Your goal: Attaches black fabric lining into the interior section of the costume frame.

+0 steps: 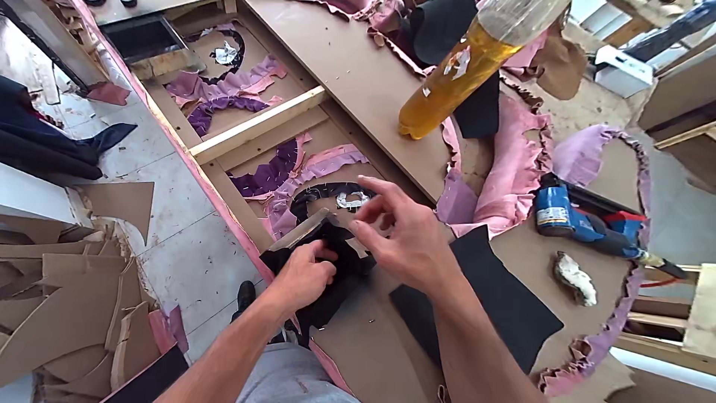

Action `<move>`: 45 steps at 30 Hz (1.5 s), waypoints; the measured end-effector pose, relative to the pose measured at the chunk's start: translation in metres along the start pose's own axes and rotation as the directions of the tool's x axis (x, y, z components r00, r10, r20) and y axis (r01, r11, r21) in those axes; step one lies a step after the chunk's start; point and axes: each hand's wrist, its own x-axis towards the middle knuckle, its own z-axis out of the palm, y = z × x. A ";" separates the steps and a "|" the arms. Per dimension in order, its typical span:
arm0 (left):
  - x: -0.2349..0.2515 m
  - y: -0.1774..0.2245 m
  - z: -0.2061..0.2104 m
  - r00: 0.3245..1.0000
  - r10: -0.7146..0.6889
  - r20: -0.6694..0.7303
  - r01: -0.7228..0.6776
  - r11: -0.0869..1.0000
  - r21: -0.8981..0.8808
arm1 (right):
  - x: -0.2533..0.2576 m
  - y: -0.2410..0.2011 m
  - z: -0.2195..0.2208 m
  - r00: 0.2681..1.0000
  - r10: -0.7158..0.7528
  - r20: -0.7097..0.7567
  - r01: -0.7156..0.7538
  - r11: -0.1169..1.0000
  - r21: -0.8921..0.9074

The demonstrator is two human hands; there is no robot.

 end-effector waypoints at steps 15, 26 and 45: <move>0.093 0.024 -0.042 0.770 0.358 0.529 -0.610 0.166 0.775 | -0.038 -0.008 0.075 0.874 0.465 -0.139 -0.467 0.726 -0.505; 0.096 0.029 -0.065 0.741 0.360 0.567 -0.668 0.312 0.675 | -0.032 -0.009 0.047 0.775 0.632 -0.007 -0.621 0.759 -0.197; 0.124 0.032 -0.073 0.487 0.490 0.723 -0.873 0.256 0.415 | -0.049 -0.018 0.083 0.779 0.505 -0.371 -0.610 0.748 -0.262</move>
